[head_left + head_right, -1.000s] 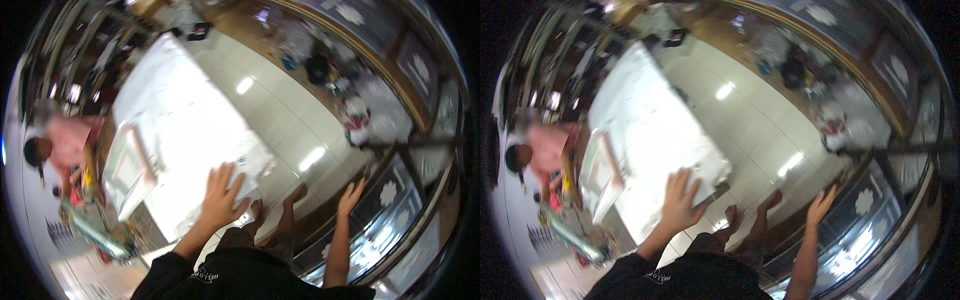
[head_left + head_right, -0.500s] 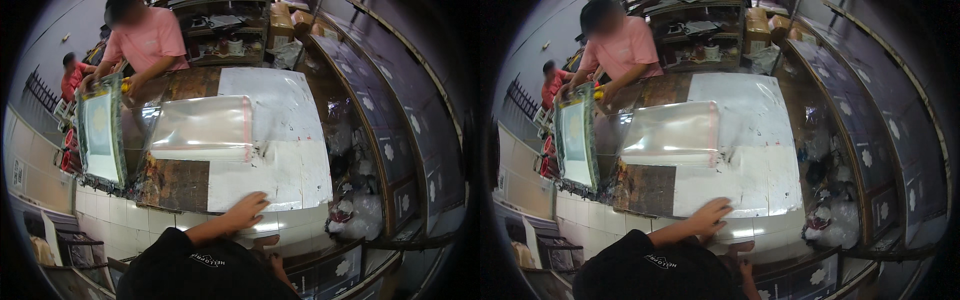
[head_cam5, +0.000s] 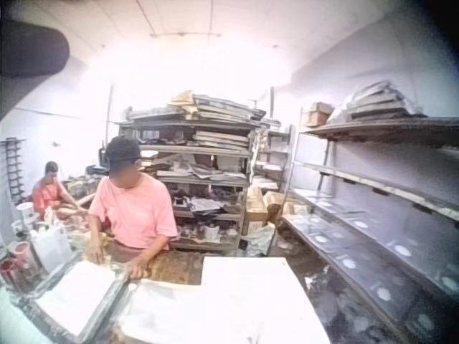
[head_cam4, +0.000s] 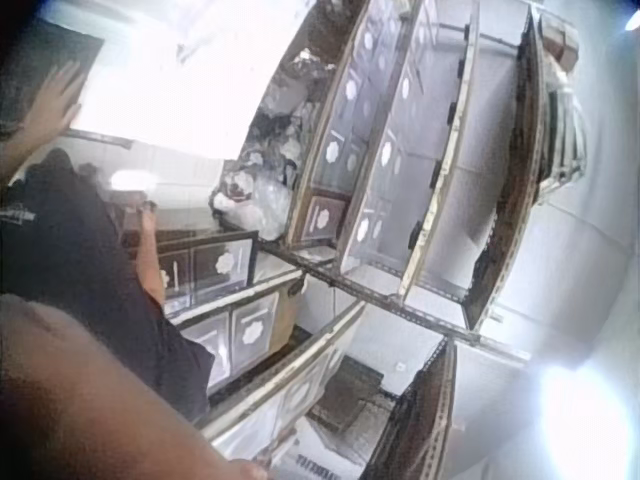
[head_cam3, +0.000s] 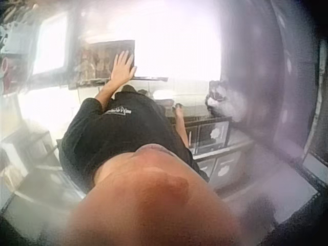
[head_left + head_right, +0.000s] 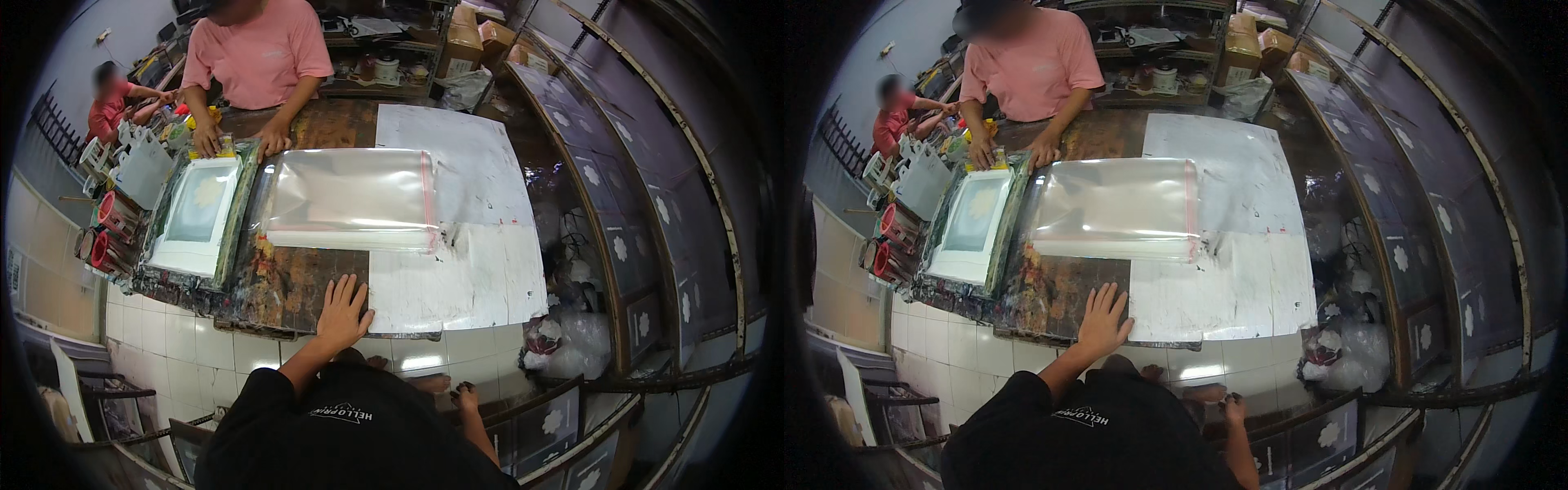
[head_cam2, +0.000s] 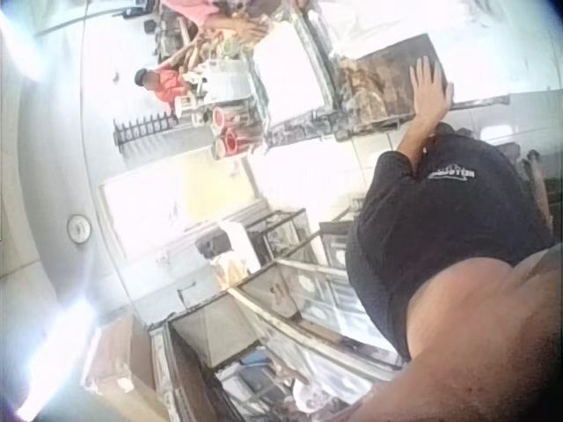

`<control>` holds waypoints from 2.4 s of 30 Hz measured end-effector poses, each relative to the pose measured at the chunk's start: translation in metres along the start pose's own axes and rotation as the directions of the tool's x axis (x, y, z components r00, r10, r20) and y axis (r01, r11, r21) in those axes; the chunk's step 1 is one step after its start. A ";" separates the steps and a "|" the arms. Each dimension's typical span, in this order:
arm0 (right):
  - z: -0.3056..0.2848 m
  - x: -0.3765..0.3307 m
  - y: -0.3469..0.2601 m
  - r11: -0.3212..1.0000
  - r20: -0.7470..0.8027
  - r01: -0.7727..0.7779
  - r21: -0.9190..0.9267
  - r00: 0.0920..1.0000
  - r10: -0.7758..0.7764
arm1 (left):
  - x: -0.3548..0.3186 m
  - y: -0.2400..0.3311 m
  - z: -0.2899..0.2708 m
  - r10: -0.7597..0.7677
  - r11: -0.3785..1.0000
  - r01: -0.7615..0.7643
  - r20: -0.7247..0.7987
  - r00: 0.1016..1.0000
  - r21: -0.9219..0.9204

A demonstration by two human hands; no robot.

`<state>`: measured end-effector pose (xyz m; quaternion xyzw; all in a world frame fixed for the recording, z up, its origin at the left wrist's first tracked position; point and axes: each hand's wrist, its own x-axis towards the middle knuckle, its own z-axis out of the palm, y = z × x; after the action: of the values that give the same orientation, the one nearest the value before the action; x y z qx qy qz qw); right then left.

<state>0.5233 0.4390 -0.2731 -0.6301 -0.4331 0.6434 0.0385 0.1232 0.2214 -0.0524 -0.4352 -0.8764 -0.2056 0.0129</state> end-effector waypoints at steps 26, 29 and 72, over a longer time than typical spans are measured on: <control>0.041 -0.026 -0.002 0.988 0.004 0.113 -0.102 0.994 -0.113 | 0.000 -0.002 0.000 -0.011 0.999 0.011 -0.012 1.000 -0.051; 0.056 -0.025 0.004 0.972 0.050 0.141 -0.186 0.990 -0.134 | 0.000 -0.002 0.000 -0.006 0.999 0.005 -0.016 1.000 -0.048; 0.014 -0.017 -0.002 0.936 0.091 0.092 -0.341 0.994 -0.064 | 0.020 0.004 -0.053 -0.005 0.981 -0.065 -0.355 0.935 -0.185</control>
<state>0.5141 0.4237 -0.2608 -0.5838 -0.5648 0.5797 -0.0638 0.1053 0.2189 0.0018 -0.4035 -0.8289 -0.3647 0.1310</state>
